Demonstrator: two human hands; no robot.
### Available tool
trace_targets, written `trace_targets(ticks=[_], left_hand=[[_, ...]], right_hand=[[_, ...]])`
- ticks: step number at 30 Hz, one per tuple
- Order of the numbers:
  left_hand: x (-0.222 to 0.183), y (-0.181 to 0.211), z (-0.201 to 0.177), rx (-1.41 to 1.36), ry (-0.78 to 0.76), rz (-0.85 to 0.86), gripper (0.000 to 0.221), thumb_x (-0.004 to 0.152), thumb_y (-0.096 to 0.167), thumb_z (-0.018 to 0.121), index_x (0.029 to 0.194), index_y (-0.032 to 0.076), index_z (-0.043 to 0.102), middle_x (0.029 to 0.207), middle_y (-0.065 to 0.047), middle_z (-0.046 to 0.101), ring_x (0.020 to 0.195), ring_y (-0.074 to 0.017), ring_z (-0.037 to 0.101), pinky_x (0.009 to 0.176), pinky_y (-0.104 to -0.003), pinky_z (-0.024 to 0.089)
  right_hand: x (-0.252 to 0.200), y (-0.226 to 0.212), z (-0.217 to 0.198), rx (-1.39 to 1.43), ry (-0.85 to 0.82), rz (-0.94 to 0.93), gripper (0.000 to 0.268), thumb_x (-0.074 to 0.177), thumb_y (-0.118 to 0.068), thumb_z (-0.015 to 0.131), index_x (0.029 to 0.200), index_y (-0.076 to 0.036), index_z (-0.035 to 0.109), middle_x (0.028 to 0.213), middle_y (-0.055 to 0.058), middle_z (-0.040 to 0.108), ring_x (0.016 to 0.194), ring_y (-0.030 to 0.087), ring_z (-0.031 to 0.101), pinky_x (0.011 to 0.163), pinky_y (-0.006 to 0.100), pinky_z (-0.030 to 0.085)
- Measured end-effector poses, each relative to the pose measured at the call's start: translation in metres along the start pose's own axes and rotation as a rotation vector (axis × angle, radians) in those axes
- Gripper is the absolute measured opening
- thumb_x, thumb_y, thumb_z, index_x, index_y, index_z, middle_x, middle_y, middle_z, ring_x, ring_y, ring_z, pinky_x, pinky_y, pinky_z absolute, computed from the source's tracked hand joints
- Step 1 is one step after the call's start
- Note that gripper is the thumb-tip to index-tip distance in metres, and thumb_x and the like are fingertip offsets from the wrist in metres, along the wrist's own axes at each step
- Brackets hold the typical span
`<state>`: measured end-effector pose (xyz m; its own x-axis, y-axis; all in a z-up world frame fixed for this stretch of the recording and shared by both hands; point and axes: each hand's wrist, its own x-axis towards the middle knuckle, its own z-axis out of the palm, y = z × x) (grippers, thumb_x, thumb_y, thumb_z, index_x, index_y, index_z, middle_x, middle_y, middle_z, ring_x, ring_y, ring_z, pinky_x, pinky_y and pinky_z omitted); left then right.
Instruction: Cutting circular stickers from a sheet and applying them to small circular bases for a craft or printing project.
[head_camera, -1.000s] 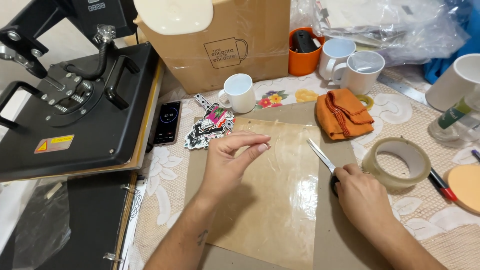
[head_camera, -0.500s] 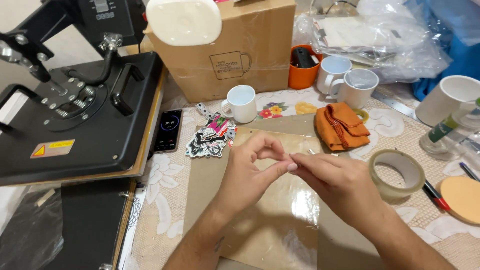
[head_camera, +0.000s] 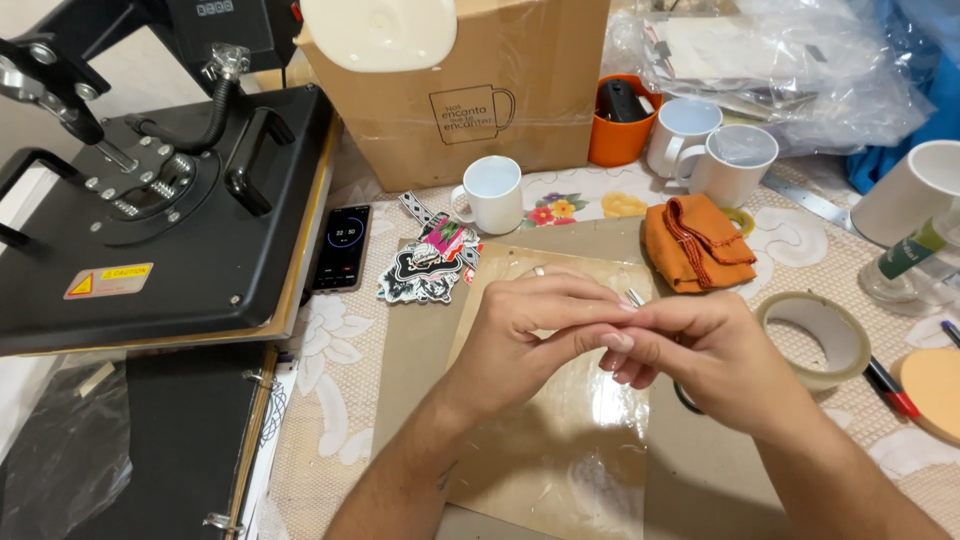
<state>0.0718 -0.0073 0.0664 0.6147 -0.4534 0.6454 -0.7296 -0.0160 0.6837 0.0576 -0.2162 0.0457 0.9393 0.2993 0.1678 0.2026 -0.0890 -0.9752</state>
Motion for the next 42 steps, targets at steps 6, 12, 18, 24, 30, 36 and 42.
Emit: trace_targets(ticks=[6, 12, 18, 24, 30, 36, 42], left_hand=[[0.002, 0.002, 0.001, 0.339, 0.101, 0.253, 0.014, 0.101, 0.011, 0.061, 0.105, 0.0, 0.07, 0.103, -0.013, 0.072, 0.09, -0.0309, 0.068, 0.086, -0.038, 0.054], [0.002, 0.005, 0.015, 1.187, 0.113, 0.393, 0.025, 0.105, 0.005, 0.049, 0.118, -0.002, 0.07, 0.121, -0.017, 0.07, 0.104, -0.0312, 0.067, 0.092, -0.045, 0.055], [0.0, 0.02, 0.011, 0.745, -0.027, 0.181, 0.042, 0.093, 0.012, 0.064, 0.132, -0.003, 0.059, 0.131, -0.017, 0.066, 0.115, -0.0335, 0.063, 0.095, -0.044, 0.05], [-0.003, 0.021, -0.006, 0.413, 0.053, 0.117, 0.048, 0.098, 0.021, 0.071, 0.138, 0.0, 0.054, 0.133, -0.014, 0.068, 0.112, -0.0299, 0.072, 0.101, -0.04, 0.053], [-0.002, 0.018, -0.006, 0.293, 0.014, 0.166, 0.037, 0.097, 0.013, 0.072, 0.13, 0.002, 0.06, 0.132, -0.017, 0.067, 0.124, -0.0331, 0.069, 0.113, -0.043, 0.055], [-0.001, 0.024, -0.014, 0.304, 0.095, 0.098, 0.031, 0.095, 0.018, 0.072, 0.122, 0.003, 0.065, 0.125, -0.012, 0.071, 0.116, -0.0272, 0.073, 0.105, -0.038, 0.055], [0.001, 0.022, -0.008, 0.24, 0.111, 0.123, 0.038, 0.088, 0.021, 0.078, 0.119, 0.002, 0.066, 0.117, -0.014, 0.073, 0.109, -0.0288, 0.074, 0.103, -0.039, 0.057]], right_hand=[[0.007, 0.021, -0.006, 0.306, 0.143, 0.143, 0.022, 0.083, -0.009, 0.074, 0.098, 0.006, 0.078, 0.075, 0.023, 0.078, 0.061, 0.026, 0.072, 0.057, 0.033, 0.06], [0.008, 0.001, 0.012, 0.367, 0.259, 0.188, 0.041, 0.082, -0.011, 0.066, 0.119, 0.005, 0.07, 0.114, 0.02, 0.076, 0.092, 0.03, 0.074, 0.076, 0.041, 0.064], [0.007, 0.015, 0.007, 0.301, 0.339, 0.026, 0.012, 0.079, -0.004, 0.078, 0.087, 0.003, 0.073, 0.075, 0.013, 0.073, 0.059, 0.021, 0.069, 0.062, 0.028, 0.061], [0.001, 0.0, 0.007, 0.298, 0.355, -0.03, 0.032, 0.084, -0.003, 0.073, 0.115, 0.002, 0.071, 0.083, 0.016, 0.073, 0.067, 0.02, 0.07, 0.069, 0.027, 0.062], [-0.007, -0.012, 0.011, 0.192, 0.258, -0.077, 0.02, 0.091, 0.002, 0.061, 0.108, 0.005, 0.071, 0.099, 0.022, 0.078, 0.091, 0.026, 0.078, 0.086, 0.034, 0.066], [-0.015, -0.005, -0.009, 0.3, 0.276, -0.14, 0.034, 0.095, -0.011, 0.061, 0.124, 0.007, 0.064, 0.088, 0.013, 0.066, 0.081, 0.021, 0.07, 0.078, 0.034, 0.068], [-0.017, 0.002, -0.009, 0.394, 0.264, -0.355, 0.016, 0.094, -0.017, 0.069, 0.096, -0.001, 0.064, 0.066, 0.008, 0.06, 0.051, 0.012, 0.058, 0.048, 0.022, 0.056]])
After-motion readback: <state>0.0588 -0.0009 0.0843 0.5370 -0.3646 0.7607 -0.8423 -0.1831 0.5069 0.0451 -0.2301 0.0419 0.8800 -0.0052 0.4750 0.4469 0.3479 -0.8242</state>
